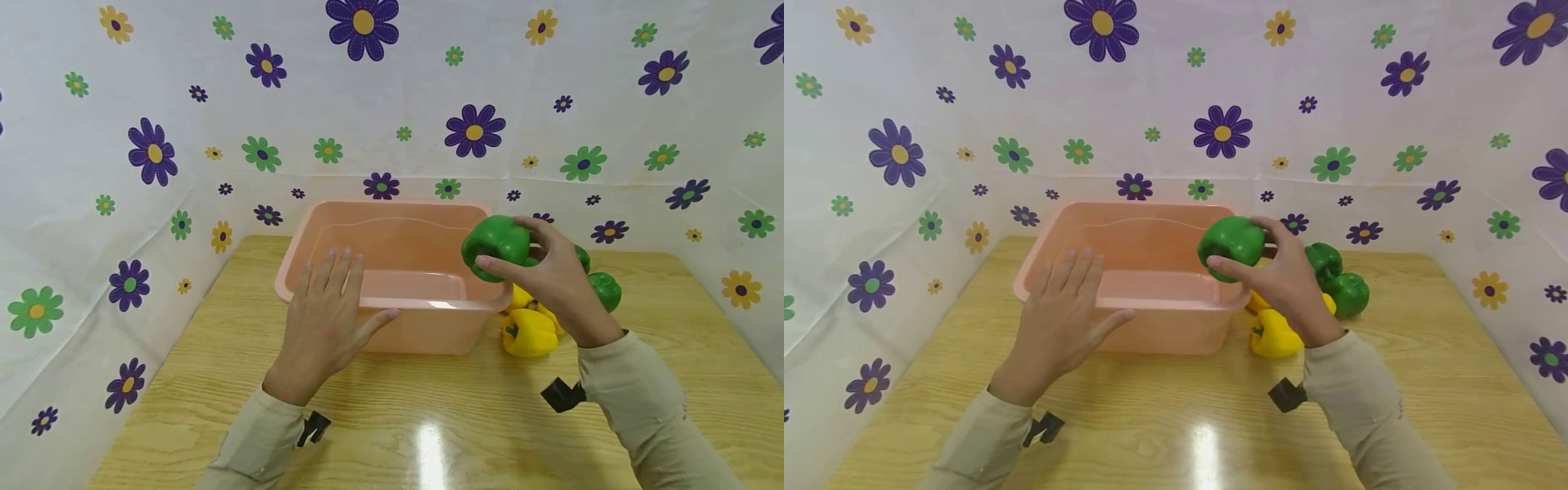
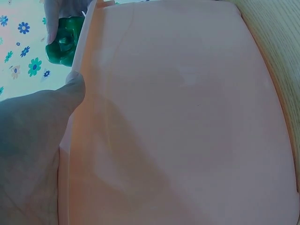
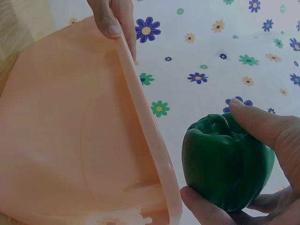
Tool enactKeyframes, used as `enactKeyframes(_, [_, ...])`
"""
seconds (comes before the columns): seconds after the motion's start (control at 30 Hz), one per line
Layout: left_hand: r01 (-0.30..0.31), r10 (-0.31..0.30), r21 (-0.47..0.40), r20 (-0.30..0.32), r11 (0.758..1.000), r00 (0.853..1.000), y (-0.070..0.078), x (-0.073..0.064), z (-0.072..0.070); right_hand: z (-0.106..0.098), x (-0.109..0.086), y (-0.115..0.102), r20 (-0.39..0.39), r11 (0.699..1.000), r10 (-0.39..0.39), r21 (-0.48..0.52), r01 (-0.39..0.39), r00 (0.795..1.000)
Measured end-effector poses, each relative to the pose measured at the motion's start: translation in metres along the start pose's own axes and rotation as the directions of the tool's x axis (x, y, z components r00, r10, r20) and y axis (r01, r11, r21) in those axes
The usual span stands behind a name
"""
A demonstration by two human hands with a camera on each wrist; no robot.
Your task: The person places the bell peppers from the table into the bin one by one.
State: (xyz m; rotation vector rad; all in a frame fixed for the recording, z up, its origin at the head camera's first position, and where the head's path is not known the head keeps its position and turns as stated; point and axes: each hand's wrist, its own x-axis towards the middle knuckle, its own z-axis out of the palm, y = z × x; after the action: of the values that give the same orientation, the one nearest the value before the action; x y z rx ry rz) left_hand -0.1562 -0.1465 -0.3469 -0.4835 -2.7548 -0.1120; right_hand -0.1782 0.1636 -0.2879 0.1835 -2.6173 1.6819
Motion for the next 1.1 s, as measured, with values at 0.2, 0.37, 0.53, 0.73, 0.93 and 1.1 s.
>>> enactKeyframes(0.2, [-0.007, 0.007, 0.009, -0.011, 1.000, 1.000, 0.000, 0.000, 0.001, 0.005, 0.001, 0.000, 0.028, 1.000, 0.000, -0.007, 0.000, 1.000])
enactKeyframes(0.37, [-0.014, 0.014, 0.015, -0.013, 1.000, 1.000, 0.000, 0.001, 0.001, 0.007, 0.001, 0.000, 0.028, 1.000, -0.003, -0.013, 0.003, 1.000])
enactKeyframes(0.53, [-0.011, 0.011, 0.015, -0.005, 1.000, 1.000, 0.000, 0.001, 0.001, 0.010, 0.002, -0.001, 0.036, 1.000, -0.009, -0.013, 0.010, 0.999])
enactKeyframes(0.73, [-0.009, 0.009, 0.016, -0.001, 1.000, 1.000, 0.001, 0.001, 0.000, 0.013, 0.003, 0.000, 0.043, 0.999, -0.023, -0.023, 0.024, 0.999])
enactKeyframes(0.93, [-0.006, 0.006, 0.017, -0.004, 1.000, 1.000, 0.000, 0.001, 0.000, 0.016, 0.004, 0.000, 0.056, 0.999, -0.006, -0.041, 0.009, 0.998])
enactKeyframes(1.1, [-0.004, 0.004, 0.015, -0.011, 1.000, 1.000, 0.000, 0.001, 0.001, 0.018, 0.003, -0.001, 0.058, 0.999, -0.005, -0.037, 0.007, 0.998])
